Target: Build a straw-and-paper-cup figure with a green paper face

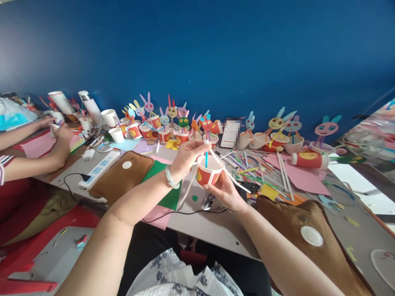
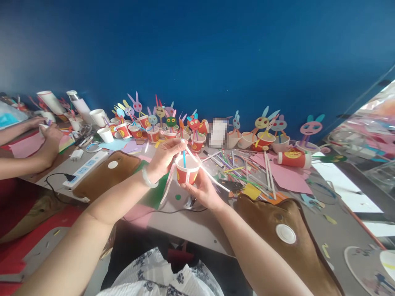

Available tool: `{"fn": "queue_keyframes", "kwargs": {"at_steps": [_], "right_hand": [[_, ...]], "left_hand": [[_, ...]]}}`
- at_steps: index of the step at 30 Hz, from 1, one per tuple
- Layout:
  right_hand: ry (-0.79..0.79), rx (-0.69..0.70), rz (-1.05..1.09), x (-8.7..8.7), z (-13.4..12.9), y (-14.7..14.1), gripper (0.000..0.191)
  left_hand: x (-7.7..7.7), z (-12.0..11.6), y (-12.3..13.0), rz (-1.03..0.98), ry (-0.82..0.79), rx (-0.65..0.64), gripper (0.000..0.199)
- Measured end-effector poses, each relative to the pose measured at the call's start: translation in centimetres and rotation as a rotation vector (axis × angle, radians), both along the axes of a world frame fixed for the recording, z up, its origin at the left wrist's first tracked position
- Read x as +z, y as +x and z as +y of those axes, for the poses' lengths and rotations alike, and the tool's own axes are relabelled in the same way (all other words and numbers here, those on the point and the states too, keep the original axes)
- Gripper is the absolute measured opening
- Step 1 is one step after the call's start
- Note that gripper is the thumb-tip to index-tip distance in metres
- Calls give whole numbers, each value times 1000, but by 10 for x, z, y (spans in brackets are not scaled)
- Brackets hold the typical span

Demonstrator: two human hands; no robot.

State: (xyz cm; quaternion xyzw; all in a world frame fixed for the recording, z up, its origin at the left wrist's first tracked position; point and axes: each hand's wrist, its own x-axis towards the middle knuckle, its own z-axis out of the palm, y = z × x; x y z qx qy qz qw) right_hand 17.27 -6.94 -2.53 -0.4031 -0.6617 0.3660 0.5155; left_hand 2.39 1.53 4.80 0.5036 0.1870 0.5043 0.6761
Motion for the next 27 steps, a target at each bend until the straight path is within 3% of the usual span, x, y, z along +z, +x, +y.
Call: {"fn": "queue_keyframes", "kwargs": {"at_steps": [4, 8, 13, 21, 27], "right_hand": [[99, -169, -134, -10, -1, -1, 93], [197, -274, -296, -19, -4, 2, 78], [225, -282, -398, -18, -4, 5, 79], [110, -332, -231, -25, 2, 5, 79], [126, -303, -287, -22, 0, 5, 103]], "left_hand": [[-7, 4, 7, -77, -67, 69, 33], [-14, 9, 7, -73, -102, 126, 36], [-21, 14, 0, -49, -95, 86, 39], [-27, 32, -9, 5, -73, -55, 37], [-30, 31, -7, 20, -33, -1, 35]]}}
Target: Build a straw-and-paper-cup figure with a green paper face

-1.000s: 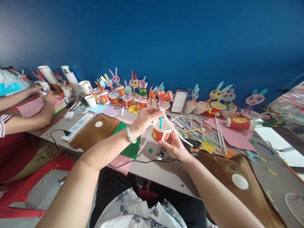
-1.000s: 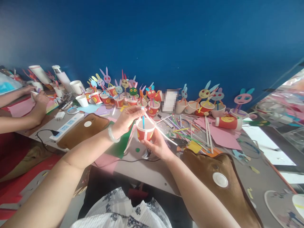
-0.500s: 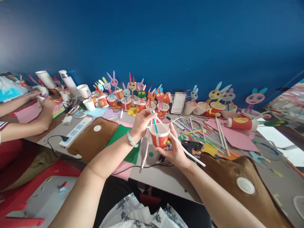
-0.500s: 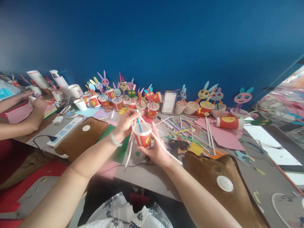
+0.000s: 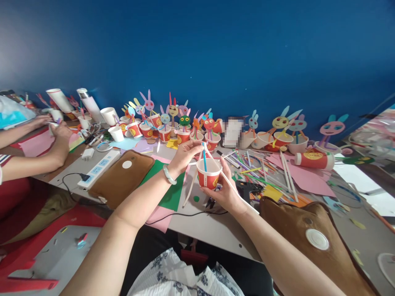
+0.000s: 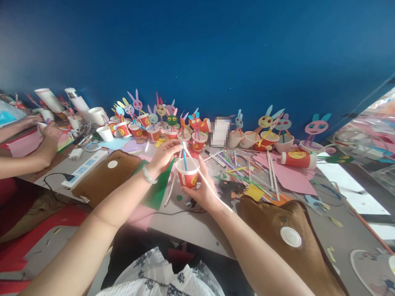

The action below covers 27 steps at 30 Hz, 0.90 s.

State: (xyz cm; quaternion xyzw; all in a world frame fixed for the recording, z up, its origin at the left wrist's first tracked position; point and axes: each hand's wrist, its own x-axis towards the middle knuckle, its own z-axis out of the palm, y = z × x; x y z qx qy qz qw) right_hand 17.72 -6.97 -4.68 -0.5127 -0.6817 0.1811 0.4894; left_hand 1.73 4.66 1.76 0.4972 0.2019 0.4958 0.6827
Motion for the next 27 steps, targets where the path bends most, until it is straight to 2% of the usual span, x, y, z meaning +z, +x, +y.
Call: {"fn": "queue_keyframes", "kwargs": {"at_steps": [6, 10, 12, 17, 21, 27], "right_hand": [[18, -21, -122, -1, -1, 3, 111], [-2, -44, -98, -2, -1, 4, 109], [-36, -43, -78, -2, 0, 3, 108], [-47, -15, -62, -5, 1, 1, 105], [41, 7, -77, -8, 2, 1, 106], [90, 43, -92, -11, 3, 5, 101]], "left_hand": [[0, -6, 2, 92, 109, 74, 31], [2, -11, 4, 94, 93, 109, 34], [2, -13, 3, 99, 47, 84, 36], [-6, -15, -4, 133, 23, -94, 36], [-13, -18, -7, 114, 82, -97, 34], [-13, -16, -13, 211, 264, -126, 33]]}}
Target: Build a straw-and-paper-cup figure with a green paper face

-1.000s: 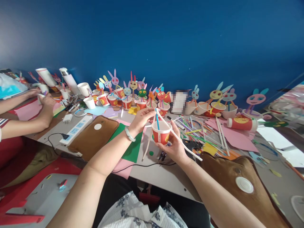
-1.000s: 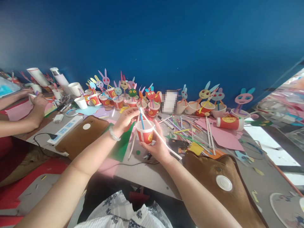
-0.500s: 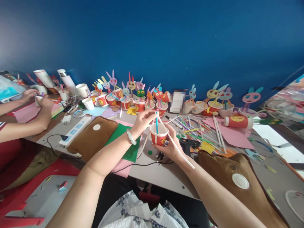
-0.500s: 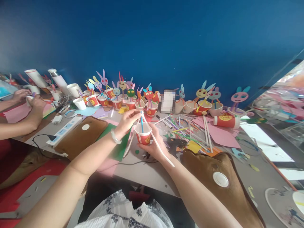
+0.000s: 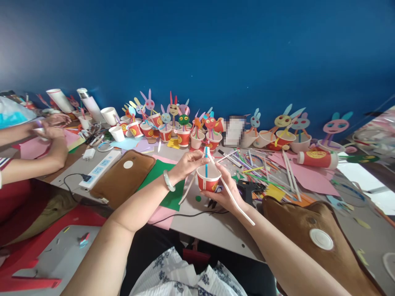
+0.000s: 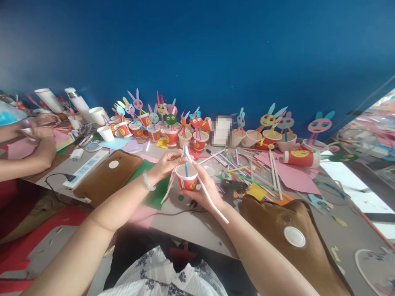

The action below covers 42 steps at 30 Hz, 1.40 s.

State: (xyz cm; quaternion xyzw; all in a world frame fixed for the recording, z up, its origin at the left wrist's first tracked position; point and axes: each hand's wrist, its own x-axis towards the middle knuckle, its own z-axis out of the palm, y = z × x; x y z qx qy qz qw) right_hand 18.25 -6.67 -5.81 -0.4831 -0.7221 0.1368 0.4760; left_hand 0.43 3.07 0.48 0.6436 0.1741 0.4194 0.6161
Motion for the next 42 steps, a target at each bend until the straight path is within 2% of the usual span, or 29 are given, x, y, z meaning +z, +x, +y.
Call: {"fn": "queue_keyframes", "kwargs": {"at_steps": [4, 7, 10, 13, 16, 20, 25, 29, 33, 38, 42], "right_hand": [[7, 37, 27, 1, 1, 1, 98], [-17, 72, 45, 3, 0, 1, 93], [-79, 61, 34, 5, 0, 1, 85], [-100, 63, 40, 7, -1, -1, 84], [-75, 67, 30, 8, -2, -5, 84], [-60, 34, 41, 9, -4, -9, 81], [-119, 39, 78, 9, -7, -8, 85], [-132, 36, 16, 11, -6, -6, 85], [-95, 20, 37, 10, -6, -7, 84], [-112, -9, -25, 12, -6, -7, 68], [-170, 40, -32, 17, -4, -6, 70]], "left_hand": [[0, 3, -6, 78, 89, -100, 35], [-1, -2, -6, 71, 15, -196, 40], [-1, -9, -3, 46, -131, -249, 43], [-4, -14, 1, 21, -260, -230, 46], [-8, -14, 3, 8, -288, -165, 44], [-8, -12, -1, 41, -260, -104, 44], [-2, -11, -7, 116, -133, -148, 45], [0, -11, -8, 150, -85, -119, 45], [3, -10, -10, 176, -79, -125, 43], [0, -8, -11, 194, -141, -198, 43], [-8, -6, -6, 210, -184, -119, 46]]}}
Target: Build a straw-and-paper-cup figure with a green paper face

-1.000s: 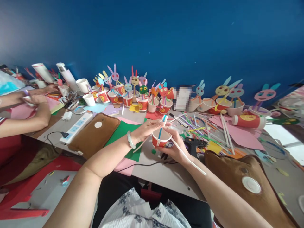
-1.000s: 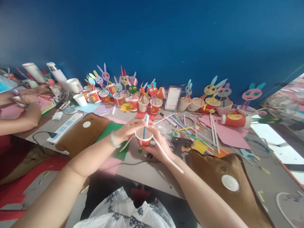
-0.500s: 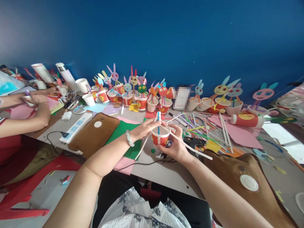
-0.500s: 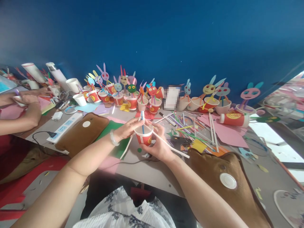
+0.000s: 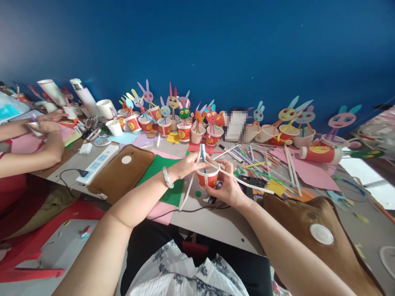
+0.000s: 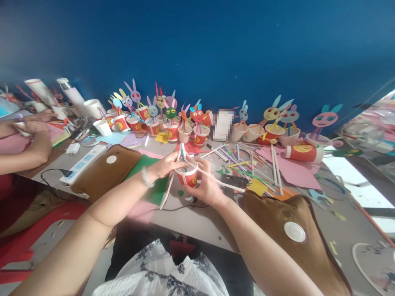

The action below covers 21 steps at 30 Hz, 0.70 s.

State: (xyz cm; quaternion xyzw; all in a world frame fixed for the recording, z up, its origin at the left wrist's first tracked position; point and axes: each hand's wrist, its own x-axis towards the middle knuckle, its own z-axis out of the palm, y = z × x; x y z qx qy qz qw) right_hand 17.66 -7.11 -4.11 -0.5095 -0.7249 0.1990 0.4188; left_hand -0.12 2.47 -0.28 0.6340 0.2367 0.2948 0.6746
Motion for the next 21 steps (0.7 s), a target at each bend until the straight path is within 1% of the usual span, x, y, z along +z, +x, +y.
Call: {"fn": "queue_keyframes", "kwargs": {"at_steps": [2, 4, 7, 10, 13, 14, 17, 18, 19, 21], "right_hand": [[-50, 40, 26, 1, 1, 1, 70], [-91, 68, 49, 1, 2, 2, 65], [-104, 73, 8, 0, 4, 5, 55], [-78, 42, -14, 2, 6, 7, 57], [-58, 29, 132, 4, 8, 7, 58], [-49, -2, 185, 4, 8, 7, 56], [-15, -187, 280, 3, 7, 4, 43], [-4, -229, 297, 3, 6, 3, 39], [9, -251, 318, 3, 5, 2, 36], [36, -248, 359, 6, 3, 0, 31]], "left_hand": [[-2, 1, 3, 14, -26, 55, 49], [-3, 1, 5, 29, -43, 86, 48], [-5, 2, 5, 38, -54, 88, 45], [-9, 4, 6, 4, -133, 81, 43], [-14, 5, 8, -78, -213, 90, 40], [-15, 6, 8, -96, -217, 97, 38], [-15, 4, 9, -105, -194, 122, 34], [-15, 3, 9, -102, -186, 125, 33], [-14, 1, 9, -98, -178, 121, 32], [-14, -2, 9, -90, -158, 106, 31]]}}
